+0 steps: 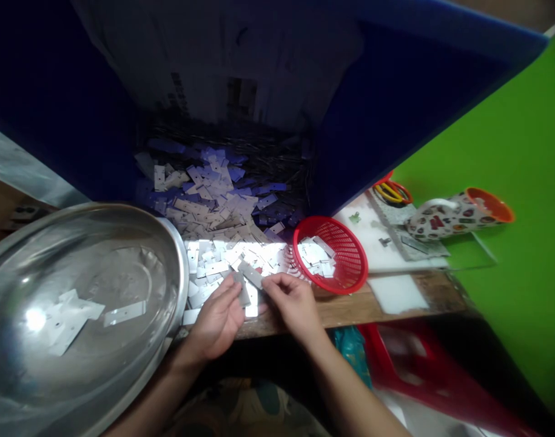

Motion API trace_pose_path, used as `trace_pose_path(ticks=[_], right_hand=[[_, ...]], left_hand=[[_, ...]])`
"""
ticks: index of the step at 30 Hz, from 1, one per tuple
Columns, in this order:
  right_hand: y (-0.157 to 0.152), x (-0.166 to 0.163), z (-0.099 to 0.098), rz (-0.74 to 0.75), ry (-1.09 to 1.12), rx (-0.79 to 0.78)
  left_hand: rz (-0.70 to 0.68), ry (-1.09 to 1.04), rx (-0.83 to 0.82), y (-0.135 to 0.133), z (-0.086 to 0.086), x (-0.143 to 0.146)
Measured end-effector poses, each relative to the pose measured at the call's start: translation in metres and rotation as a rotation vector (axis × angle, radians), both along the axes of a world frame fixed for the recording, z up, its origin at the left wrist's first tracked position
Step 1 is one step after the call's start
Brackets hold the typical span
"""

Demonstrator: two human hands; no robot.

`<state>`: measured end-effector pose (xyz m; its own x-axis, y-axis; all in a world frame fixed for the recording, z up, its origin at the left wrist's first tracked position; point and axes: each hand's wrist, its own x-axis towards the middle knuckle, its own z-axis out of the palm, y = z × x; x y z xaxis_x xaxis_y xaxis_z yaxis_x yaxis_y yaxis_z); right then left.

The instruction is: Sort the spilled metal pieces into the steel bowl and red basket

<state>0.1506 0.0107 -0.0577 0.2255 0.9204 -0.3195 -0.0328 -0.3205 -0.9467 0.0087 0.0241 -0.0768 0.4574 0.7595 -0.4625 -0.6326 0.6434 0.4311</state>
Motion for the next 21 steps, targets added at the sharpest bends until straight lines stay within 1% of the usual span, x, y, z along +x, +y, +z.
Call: trace_pose_path(ticks=[2, 6, 8, 9, 11, 14, 15, 17, 18, 19, 21], right_hand=[[0.0, 0.001, -0.002, -0.039, 0.093, -0.023], [-0.004, 0.0, -0.006, -0.014, 0.283, -0.098], [-0.01, 0.0, -0.003, -0.019, 0.285, -0.078], [-0.013, 0.002, 0.0, -0.035, 0.234, -0.038], [-0.018, 0.01, 0.012, -0.102, 0.01, 0.112], [-0.02, 0.035, 0.033, -0.258, -0.498, 0.435], [-0.019, 0.044, 0.039, -0.303, -0.66, 0.515], [-0.016, 0.055, 0.045, -0.344, -0.923, 0.605], [-0.016, 0.056, 0.046, -0.33, -1.012, 0.625], [-0.016, 0.053, 0.044, -0.282, -1.066, 0.639], [-0.019, 0.036, 0.034, -0.099, -1.091, 0.659]], left_hand=[[0.009, 0.004, -0.003, 0.001, 0.0, -0.001], [0.015, -0.069, -0.044, 0.002, -0.003, -0.002], [0.015, -0.098, -0.078, 0.002, -0.005, -0.003], [0.019, -0.104, -0.092, 0.003, -0.006, -0.003], [0.029, -0.104, -0.112, 0.003, -0.006, -0.004], [0.028, -0.087, -0.128, 0.004, -0.005, -0.005], [0.027, -0.081, -0.128, 0.004, -0.004, -0.006], [0.029, -0.078, -0.125, 0.004, -0.002, -0.006], [0.031, -0.082, -0.125, 0.004, -0.002, -0.006], [0.034, -0.089, -0.126, 0.004, -0.001, -0.006], [0.049, -0.119, -0.128, 0.005, 0.0, -0.004]])
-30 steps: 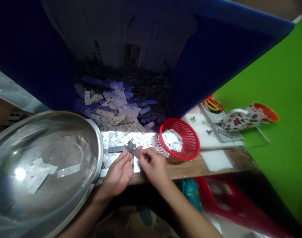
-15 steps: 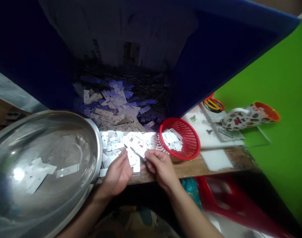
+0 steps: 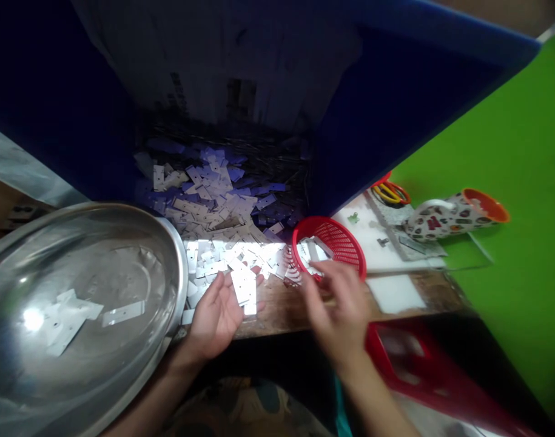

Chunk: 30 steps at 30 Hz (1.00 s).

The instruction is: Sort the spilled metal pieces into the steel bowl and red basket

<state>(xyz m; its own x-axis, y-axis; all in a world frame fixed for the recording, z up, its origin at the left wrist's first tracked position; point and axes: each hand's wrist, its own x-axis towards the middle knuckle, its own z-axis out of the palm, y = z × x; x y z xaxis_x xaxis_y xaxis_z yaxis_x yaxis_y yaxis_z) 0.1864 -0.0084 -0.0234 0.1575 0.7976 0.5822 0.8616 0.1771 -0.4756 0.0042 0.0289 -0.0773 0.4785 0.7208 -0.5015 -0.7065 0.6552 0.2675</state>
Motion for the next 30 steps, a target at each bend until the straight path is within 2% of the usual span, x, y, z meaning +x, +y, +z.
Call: trace_pose_path(ticks=[2, 4, 8, 12, 15, 19, 21, 24, 26, 30], right_hand=[[-0.005, -0.025, -0.014, 0.176, -0.059, -0.138], [-0.008, -0.049, -0.028, 0.249, -0.142, -0.265], [-0.006, -0.069, -0.043, 0.243, -0.227, -0.362], [-0.001, -0.065, -0.043, 0.232, -0.274, -0.375], [0.002, -0.06, -0.042, 0.251, -0.214, -0.422], [0.01, -0.049, -0.043, 0.241, 0.077, -0.464], [0.015, -0.041, -0.045, 0.202, 0.378, -0.524], [0.019, -0.032, -0.044, 0.177, 0.915, -0.703], [0.019, -0.029, -0.041, 0.194, 1.16, -0.772], [0.015, -0.028, -0.035, 0.209, 1.331, -0.76]], left_hand=[[0.026, -0.038, 0.0, 0.001, 0.001, 0.002], [0.053, -0.06, -0.004, 0.001, 0.003, 0.003], [0.068, -0.077, -0.009, 0.001, 0.004, 0.003], [0.073, -0.098, -0.003, 0.002, 0.0, 0.003], [0.06, -0.084, -0.008, 0.002, -0.002, 0.003], [0.027, -0.06, 0.0, 0.001, -0.001, 0.002], [0.022, -0.068, 0.007, 0.001, 0.001, 0.002], [0.023, -0.081, 0.01, 0.001, 0.003, 0.003], [0.022, -0.088, 0.013, 0.002, 0.004, 0.004], [0.025, -0.082, 0.018, 0.002, 0.005, 0.005]])
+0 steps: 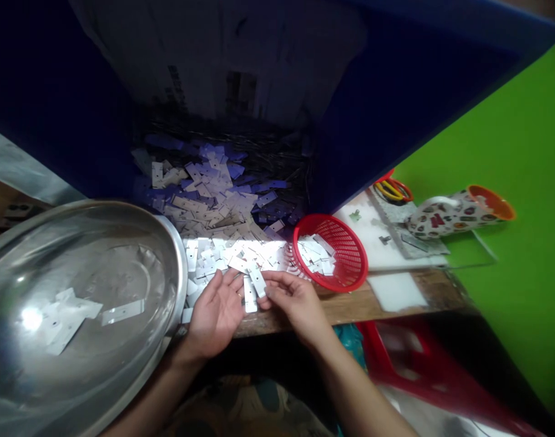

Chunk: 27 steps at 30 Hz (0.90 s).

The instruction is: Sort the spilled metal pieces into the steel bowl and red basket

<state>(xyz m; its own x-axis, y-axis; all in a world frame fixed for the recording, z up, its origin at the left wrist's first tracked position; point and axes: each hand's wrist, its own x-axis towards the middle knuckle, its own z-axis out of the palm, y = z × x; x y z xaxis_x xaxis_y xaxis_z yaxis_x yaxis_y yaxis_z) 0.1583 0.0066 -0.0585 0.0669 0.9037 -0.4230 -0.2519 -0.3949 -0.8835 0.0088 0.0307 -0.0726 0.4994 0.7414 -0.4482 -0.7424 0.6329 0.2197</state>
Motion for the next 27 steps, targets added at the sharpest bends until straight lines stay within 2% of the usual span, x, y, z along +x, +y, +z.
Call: trace_pose_path(ticks=[12, 16, 19, 23, 25, 27], right_hand=[[-0.004, -0.005, 0.008, -0.045, -0.052, 0.052], [-0.006, 0.005, 0.02, -0.055, -0.171, 0.125], [-0.004, 0.029, 0.036, -0.164, -0.406, 0.23], [-0.001, 0.054, 0.051, -0.333, -0.994, 0.469], [-0.002, 0.05, 0.048, -0.306, -1.246, 0.608], [-0.003, 0.035, 0.038, -0.168, -1.311, 0.707]], left_hand=[[0.008, -0.009, -0.02, 0.0, -0.001, 0.0], [-0.005, -0.003, -0.002, -0.001, -0.003, -0.003], [-0.028, 0.042, -0.019, -0.001, -0.004, -0.006], [-0.034, 0.056, -0.028, -0.001, -0.003, -0.007], [-0.04, 0.046, -0.026, 0.0, -0.004, -0.007], [-0.04, 0.023, -0.02, 0.0, -0.005, -0.006]])
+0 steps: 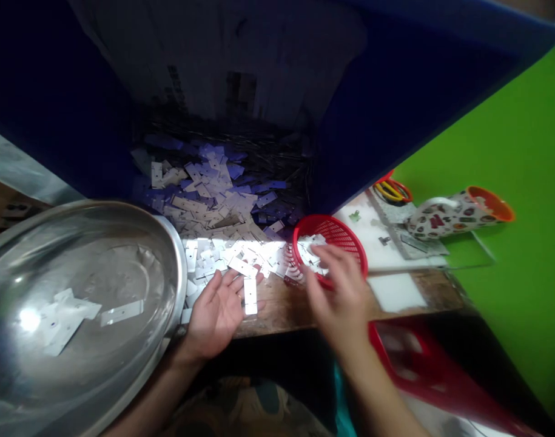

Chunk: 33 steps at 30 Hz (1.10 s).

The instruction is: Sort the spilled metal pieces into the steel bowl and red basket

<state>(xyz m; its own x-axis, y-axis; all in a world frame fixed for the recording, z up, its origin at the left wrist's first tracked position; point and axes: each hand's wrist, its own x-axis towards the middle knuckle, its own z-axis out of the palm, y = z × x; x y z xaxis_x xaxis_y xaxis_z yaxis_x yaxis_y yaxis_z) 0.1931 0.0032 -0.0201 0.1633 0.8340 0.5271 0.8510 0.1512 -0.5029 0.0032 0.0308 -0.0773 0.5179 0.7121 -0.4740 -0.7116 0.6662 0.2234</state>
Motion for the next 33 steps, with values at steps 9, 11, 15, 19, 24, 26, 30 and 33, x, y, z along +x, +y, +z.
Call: trace_pose_path(ticks=[9, 11, 15, 19, 24, 26, 30, 33], right_hand=[[0.014, -0.051, -0.049, 0.195, 0.017, -0.285], [0.013, -0.048, -0.047, 0.234, -0.002, -0.245], [0.004, -0.043, -0.045, 0.334, -0.088, -0.224], [-0.002, -0.039, -0.046, 0.331, 0.165, -0.208], [0.002, -0.039, -0.047, 0.312, 0.158, -0.272], [0.005, -0.041, -0.048, 0.297, 0.065, -0.315], [0.01, -0.047, -0.046, 0.303, 0.027, -0.343], [0.009, -0.044, -0.035, 0.342, 0.117, -0.256]], left_hand=[[0.033, -0.084, 0.019, 0.0, 0.002, 0.003], [0.037, -0.064, 0.007, 0.0, 0.002, 0.003], [0.05, -0.033, -0.026, 0.0, 0.001, 0.003], [0.033, -0.028, -0.027, 0.0, 0.0, 0.002], [0.024, -0.034, 0.012, -0.002, -0.001, 0.001], [0.018, -0.036, 0.023, -0.002, 0.0, 0.001], [0.001, -0.031, 0.034, -0.002, 0.0, 0.0], [-0.007, -0.017, 0.05, -0.001, 0.002, 0.0]])
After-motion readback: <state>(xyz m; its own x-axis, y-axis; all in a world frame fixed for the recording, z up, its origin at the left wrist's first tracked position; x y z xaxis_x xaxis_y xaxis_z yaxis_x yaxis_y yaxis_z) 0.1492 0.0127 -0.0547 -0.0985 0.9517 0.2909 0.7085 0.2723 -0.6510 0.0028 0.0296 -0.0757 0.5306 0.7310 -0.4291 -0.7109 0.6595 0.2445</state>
